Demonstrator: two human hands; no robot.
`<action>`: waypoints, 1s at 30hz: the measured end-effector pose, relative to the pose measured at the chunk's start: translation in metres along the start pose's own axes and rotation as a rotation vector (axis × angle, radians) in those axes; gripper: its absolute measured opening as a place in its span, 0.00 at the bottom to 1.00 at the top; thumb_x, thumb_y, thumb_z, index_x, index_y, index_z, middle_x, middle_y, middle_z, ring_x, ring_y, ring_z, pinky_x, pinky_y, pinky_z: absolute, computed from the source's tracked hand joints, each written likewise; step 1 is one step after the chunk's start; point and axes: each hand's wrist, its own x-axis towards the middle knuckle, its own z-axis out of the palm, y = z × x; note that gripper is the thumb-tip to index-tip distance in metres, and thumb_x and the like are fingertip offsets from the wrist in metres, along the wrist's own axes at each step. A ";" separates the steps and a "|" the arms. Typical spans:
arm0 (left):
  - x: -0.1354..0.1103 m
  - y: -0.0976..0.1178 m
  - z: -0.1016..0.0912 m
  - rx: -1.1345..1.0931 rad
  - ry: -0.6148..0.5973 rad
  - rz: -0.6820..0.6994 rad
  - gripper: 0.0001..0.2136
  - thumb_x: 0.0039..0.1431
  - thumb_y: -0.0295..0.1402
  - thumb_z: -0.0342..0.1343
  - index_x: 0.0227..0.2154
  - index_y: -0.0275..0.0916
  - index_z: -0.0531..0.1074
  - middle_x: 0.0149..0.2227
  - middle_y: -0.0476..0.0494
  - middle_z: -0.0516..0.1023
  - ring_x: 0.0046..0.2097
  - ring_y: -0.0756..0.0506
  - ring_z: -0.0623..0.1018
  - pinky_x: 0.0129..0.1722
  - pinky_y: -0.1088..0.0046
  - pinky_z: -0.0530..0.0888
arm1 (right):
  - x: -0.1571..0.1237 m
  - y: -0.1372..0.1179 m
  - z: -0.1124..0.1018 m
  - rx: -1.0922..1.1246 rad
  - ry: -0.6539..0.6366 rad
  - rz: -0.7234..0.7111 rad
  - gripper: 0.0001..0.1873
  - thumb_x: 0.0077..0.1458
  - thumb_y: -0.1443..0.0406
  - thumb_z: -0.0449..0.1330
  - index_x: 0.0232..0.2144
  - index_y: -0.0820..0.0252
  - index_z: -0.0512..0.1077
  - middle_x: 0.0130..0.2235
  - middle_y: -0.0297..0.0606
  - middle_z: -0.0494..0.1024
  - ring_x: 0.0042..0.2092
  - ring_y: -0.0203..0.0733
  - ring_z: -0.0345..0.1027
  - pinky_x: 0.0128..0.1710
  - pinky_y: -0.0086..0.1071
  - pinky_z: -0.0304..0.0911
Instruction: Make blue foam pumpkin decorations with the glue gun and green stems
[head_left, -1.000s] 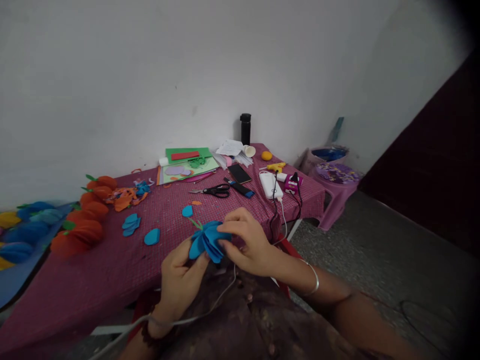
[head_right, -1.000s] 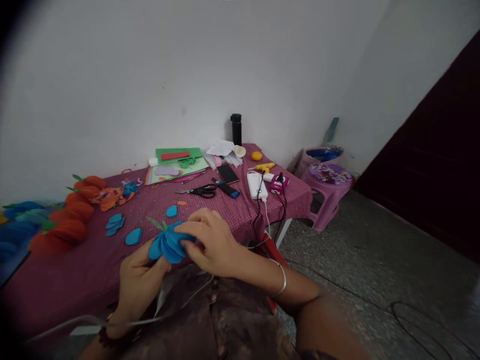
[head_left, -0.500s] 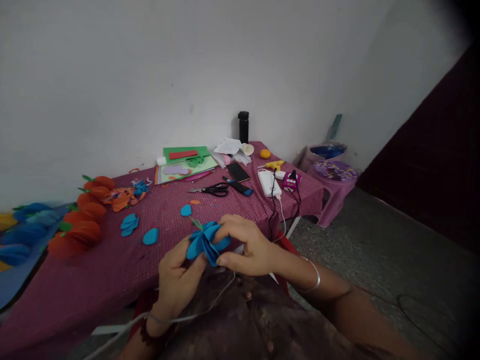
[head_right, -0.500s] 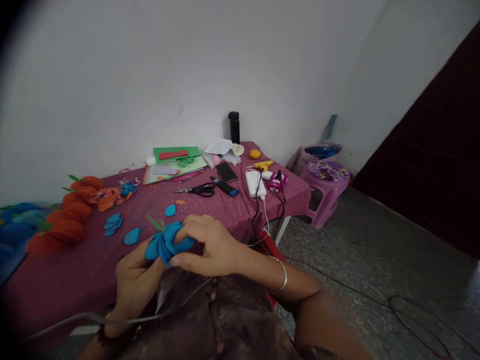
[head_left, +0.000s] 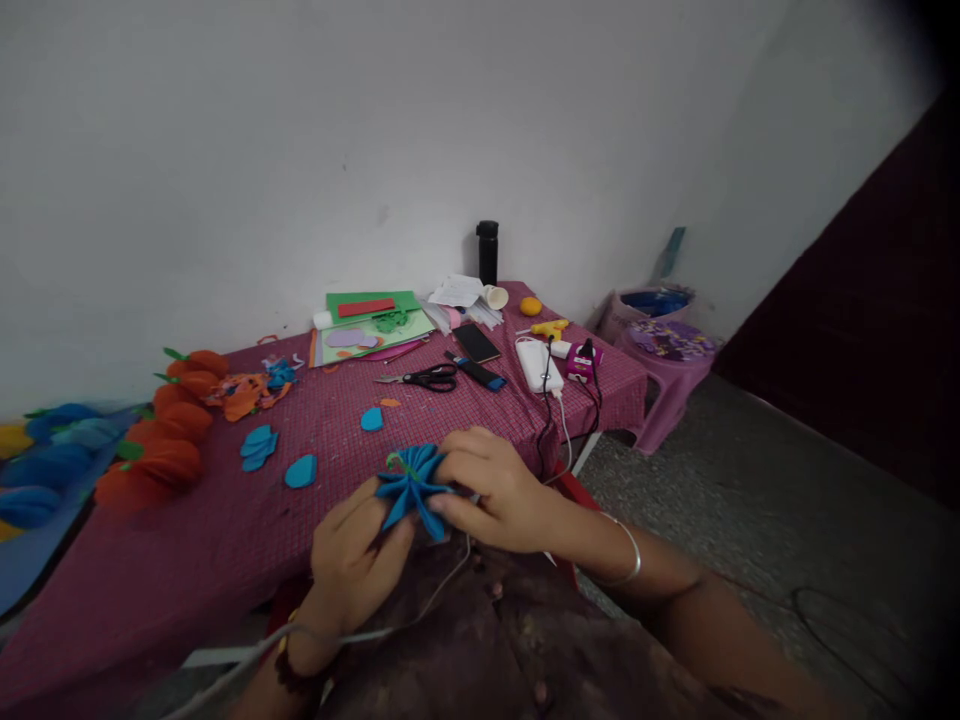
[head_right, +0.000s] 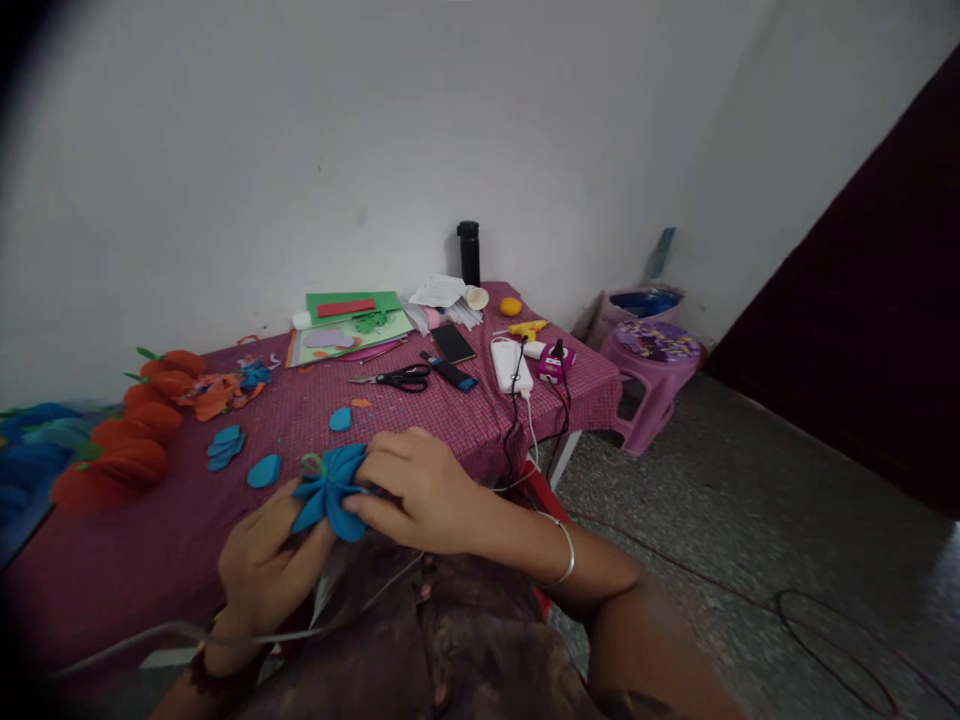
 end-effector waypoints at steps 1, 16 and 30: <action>0.002 0.002 -0.001 0.032 0.011 0.043 0.10 0.57 0.27 0.55 0.20 0.40 0.69 0.21 0.50 0.73 0.23 0.50 0.74 0.24 0.77 0.71 | 0.000 0.000 0.000 -0.048 -0.008 -0.018 0.16 0.65 0.59 0.48 0.27 0.60 0.64 0.29 0.36 0.68 0.33 0.37 0.61 0.34 0.33 0.53; -0.005 0.004 -0.008 0.112 -0.002 0.153 0.09 0.61 0.24 0.45 0.32 0.38 0.70 0.28 0.46 0.77 0.32 0.47 0.78 0.35 0.72 0.75 | 0.000 0.001 0.005 -0.003 -0.013 -0.086 0.21 0.67 0.57 0.43 0.24 0.58 0.60 0.25 0.34 0.66 0.29 0.36 0.60 0.35 0.33 0.52; 0.001 0.008 -0.005 0.024 -0.009 0.010 0.08 0.59 0.24 0.49 0.27 0.40 0.69 0.23 0.50 0.72 0.26 0.50 0.73 0.28 0.76 0.70 | -0.001 -0.001 0.006 -0.072 -0.022 -0.077 0.17 0.66 0.62 0.50 0.24 0.59 0.63 0.26 0.35 0.71 0.33 0.36 0.65 0.37 0.32 0.55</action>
